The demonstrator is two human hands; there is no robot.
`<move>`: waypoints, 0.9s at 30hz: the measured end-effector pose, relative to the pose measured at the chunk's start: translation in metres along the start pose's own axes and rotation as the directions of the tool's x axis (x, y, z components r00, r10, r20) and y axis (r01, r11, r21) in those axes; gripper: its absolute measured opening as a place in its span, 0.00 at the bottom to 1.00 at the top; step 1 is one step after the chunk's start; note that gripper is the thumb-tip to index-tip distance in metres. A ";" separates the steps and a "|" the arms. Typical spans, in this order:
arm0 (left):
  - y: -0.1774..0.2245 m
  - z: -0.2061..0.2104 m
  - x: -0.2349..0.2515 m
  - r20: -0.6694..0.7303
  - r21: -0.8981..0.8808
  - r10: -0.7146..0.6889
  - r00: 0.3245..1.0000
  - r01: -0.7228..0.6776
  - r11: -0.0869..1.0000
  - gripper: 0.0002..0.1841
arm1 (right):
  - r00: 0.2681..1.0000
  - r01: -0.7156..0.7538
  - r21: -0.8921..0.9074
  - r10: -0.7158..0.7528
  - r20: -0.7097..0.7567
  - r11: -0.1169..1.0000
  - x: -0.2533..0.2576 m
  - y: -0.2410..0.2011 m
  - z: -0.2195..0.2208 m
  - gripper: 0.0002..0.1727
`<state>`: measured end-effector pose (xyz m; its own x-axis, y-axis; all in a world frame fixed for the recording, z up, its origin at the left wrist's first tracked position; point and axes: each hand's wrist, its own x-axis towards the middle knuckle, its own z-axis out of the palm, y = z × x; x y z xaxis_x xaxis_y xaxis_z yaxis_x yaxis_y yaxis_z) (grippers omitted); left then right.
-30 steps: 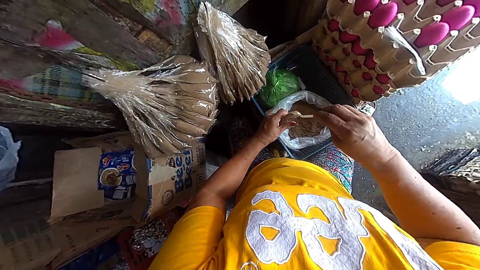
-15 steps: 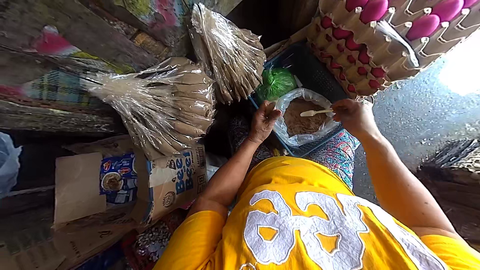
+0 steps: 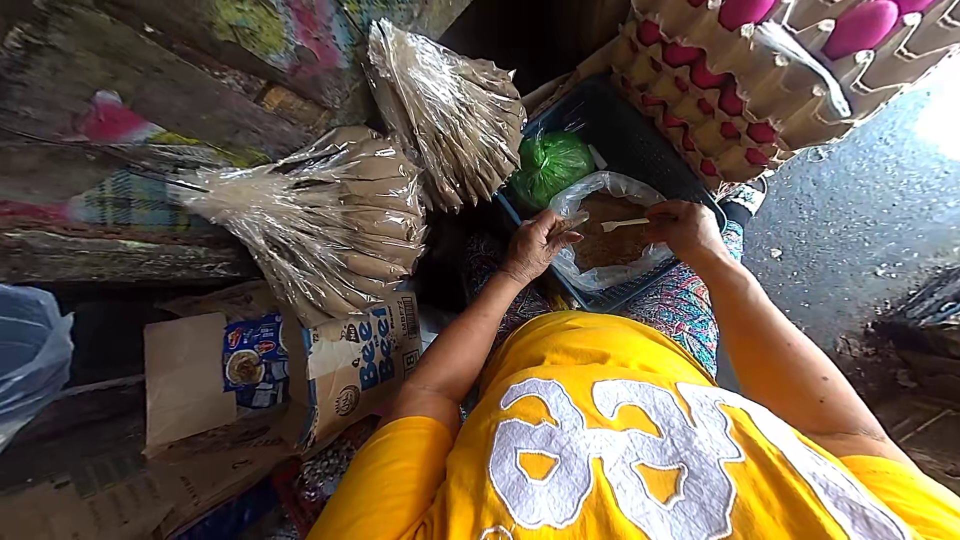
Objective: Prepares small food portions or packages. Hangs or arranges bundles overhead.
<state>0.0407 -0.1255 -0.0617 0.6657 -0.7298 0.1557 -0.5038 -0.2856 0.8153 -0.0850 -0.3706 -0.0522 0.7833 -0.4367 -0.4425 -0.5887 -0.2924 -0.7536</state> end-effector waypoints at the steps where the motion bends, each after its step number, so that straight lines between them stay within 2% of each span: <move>1: 0.001 0.000 0.001 0.017 0.023 -0.004 1.000 0.004 1.000 0.18 | 1.000 0.001 -0.008 -0.001 -0.004 1.000 -0.003 -0.002 -0.006 0.14; 6: -0.002 0.004 0.002 0.069 0.078 0.008 0.998 -0.013 0.997 0.18 | 0.999 0.035 -0.039 -0.036 -0.032 0.999 -0.012 0.003 -0.024 0.12; 12: -0.002 0.007 0.002 0.090 0.093 0.006 0.996 -0.014 0.996 0.18 | 0.998 0.043 0.106 -0.039 -0.040 0.993 -0.016 0.007 -0.030 0.11; 16: -0.001 0.006 0.002 0.082 0.079 0.020 0.996 -0.026 0.997 0.19 | 0.991 0.130 0.262 -0.125 -0.036 0.956 -0.032 -0.003 -0.042 0.09; 20: 0.000 0.006 0.003 0.094 0.067 0.014 0.995 -0.021 0.998 0.19 | 0.963 0.266 0.323 -0.264 -0.051 0.908 -0.047 -0.016 -0.064 0.08; 27: 0.002 0.008 0.004 0.137 0.067 0.033 0.990 -0.042 0.997 0.19 | 0.946 0.314 0.286 -0.323 -0.018 0.905 -0.052 -0.037 -0.071 0.07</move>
<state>0.0382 -0.1336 -0.0642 0.5673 -0.8169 0.1042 -0.5672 -0.2958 0.7687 -0.1179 -0.3972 0.0328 0.9277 -0.3339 -0.1671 -0.2300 -0.1584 -0.9602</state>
